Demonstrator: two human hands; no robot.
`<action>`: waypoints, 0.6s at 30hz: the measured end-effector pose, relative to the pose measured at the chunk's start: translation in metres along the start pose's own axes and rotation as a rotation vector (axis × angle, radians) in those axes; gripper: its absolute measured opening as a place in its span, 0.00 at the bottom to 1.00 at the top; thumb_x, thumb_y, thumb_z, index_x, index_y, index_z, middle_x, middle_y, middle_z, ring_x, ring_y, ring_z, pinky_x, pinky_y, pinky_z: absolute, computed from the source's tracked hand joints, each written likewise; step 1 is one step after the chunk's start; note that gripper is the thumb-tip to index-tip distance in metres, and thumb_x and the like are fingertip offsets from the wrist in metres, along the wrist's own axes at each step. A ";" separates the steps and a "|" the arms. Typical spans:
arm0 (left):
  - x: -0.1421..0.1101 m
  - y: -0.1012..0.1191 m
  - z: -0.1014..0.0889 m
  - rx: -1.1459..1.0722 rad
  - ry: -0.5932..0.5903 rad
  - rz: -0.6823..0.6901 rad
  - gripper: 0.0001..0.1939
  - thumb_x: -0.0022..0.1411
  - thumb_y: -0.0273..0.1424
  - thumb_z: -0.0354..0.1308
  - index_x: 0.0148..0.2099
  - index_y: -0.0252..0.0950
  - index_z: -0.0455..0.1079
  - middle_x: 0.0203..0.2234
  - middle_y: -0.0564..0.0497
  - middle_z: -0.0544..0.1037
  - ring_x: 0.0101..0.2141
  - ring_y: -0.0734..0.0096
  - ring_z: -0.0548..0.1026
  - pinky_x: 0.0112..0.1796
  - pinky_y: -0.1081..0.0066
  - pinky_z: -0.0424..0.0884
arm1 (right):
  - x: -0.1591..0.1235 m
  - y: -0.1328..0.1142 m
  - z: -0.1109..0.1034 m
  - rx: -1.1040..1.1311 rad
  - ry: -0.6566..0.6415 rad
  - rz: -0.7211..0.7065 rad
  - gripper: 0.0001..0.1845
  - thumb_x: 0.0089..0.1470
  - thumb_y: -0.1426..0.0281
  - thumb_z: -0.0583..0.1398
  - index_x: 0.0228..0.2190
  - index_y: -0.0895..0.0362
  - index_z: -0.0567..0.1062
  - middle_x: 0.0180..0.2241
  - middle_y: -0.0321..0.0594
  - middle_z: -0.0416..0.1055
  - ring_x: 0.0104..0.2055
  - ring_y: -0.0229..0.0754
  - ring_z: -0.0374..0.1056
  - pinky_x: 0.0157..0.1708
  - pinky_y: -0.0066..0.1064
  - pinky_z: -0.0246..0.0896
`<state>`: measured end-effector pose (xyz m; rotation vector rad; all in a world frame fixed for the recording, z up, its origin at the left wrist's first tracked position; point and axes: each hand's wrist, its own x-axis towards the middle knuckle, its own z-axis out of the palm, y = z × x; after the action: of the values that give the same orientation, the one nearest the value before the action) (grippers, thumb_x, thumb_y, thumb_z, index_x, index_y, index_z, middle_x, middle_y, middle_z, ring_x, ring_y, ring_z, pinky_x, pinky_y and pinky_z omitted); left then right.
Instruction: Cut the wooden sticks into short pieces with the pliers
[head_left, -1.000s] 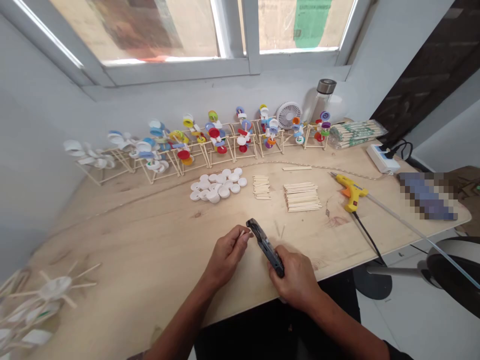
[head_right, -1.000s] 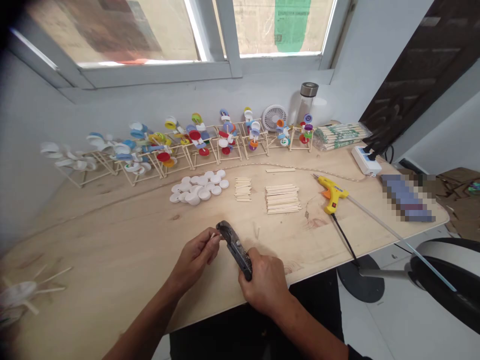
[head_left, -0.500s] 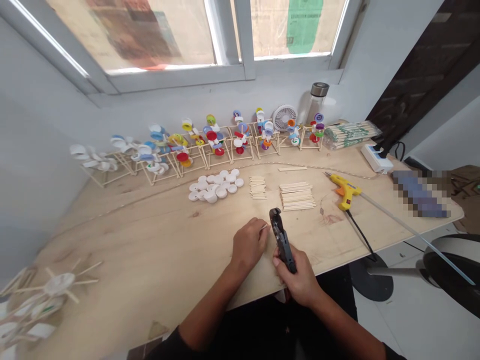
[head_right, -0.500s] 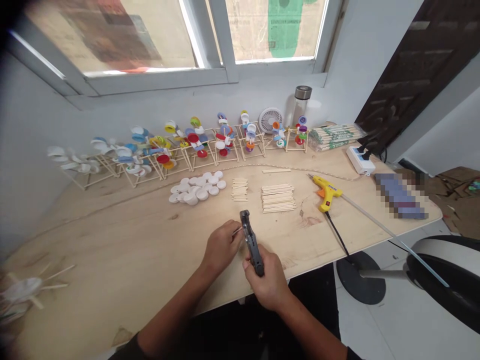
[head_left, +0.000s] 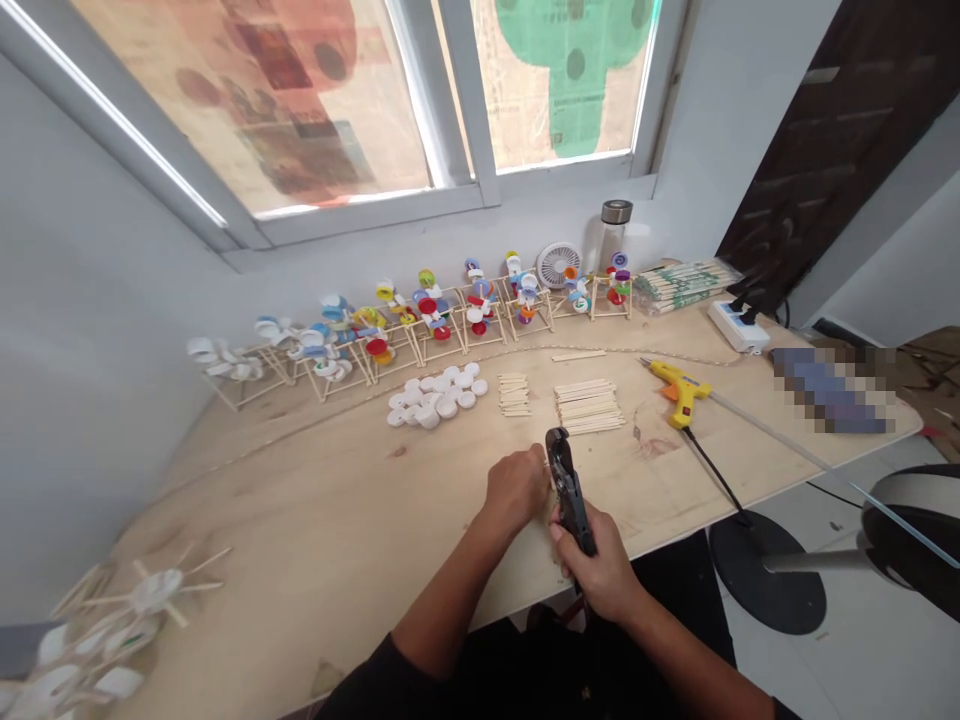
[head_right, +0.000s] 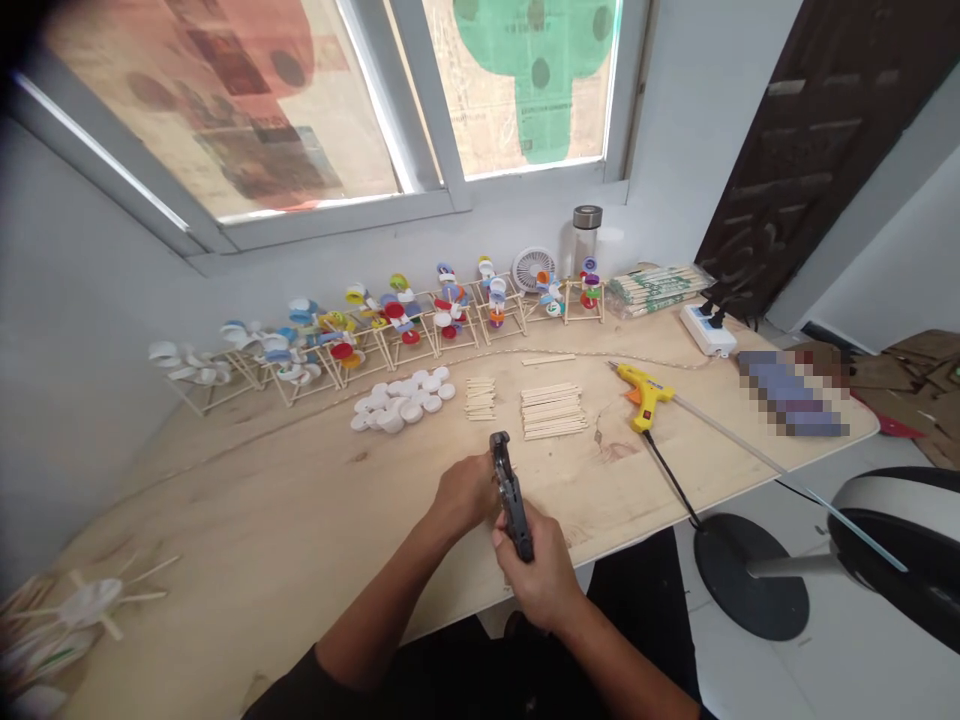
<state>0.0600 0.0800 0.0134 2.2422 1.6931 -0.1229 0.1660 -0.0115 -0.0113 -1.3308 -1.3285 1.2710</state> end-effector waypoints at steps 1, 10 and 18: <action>0.001 0.000 -0.001 0.003 -0.008 0.001 0.13 0.58 0.32 0.45 0.41 0.35 0.68 0.31 0.41 0.76 0.33 0.58 0.74 0.30 0.68 0.64 | 0.000 0.001 0.000 0.022 -0.001 0.000 0.05 0.51 0.68 0.52 0.31 0.57 0.63 0.17 0.28 0.57 0.16 0.32 0.56 0.17 0.23 0.54; 0.005 0.005 0.001 0.015 -0.009 -0.037 0.13 0.58 0.32 0.45 0.39 0.35 0.69 0.33 0.42 0.76 0.35 0.60 0.74 0.30 0.70 0.65 | -0.001 0.004 0.001 0.079 0.019 -0.059 0.03 0.52 0.71 0.52 0.31 0.57 0.64 0.15 0.26 0.57 0.14 0.32 0.56 0.15 0.22 0.53; 0.002 -0.005 0.011 0.038 0.044 0.086 0.10 0.58 0.30 0.46 0.39 0.37 0.67 0.32 0.47 0.76 0.33 0.65 0.74 0.29 0.73 0.62 | -0.001 0.005 -0.001 0.075 0.015 -0.077 0.03 0.52 0.70 0.53 0.30 0.57 0.64 0.16 0.27 0.57 0.14 0.31 0.57 0.15 0.22 0.54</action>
<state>0.0569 0.0800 0.0008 2.3577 1.6263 -0.0860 0.1674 -0.0124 -0.0162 -1.2234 -1.2966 1.2438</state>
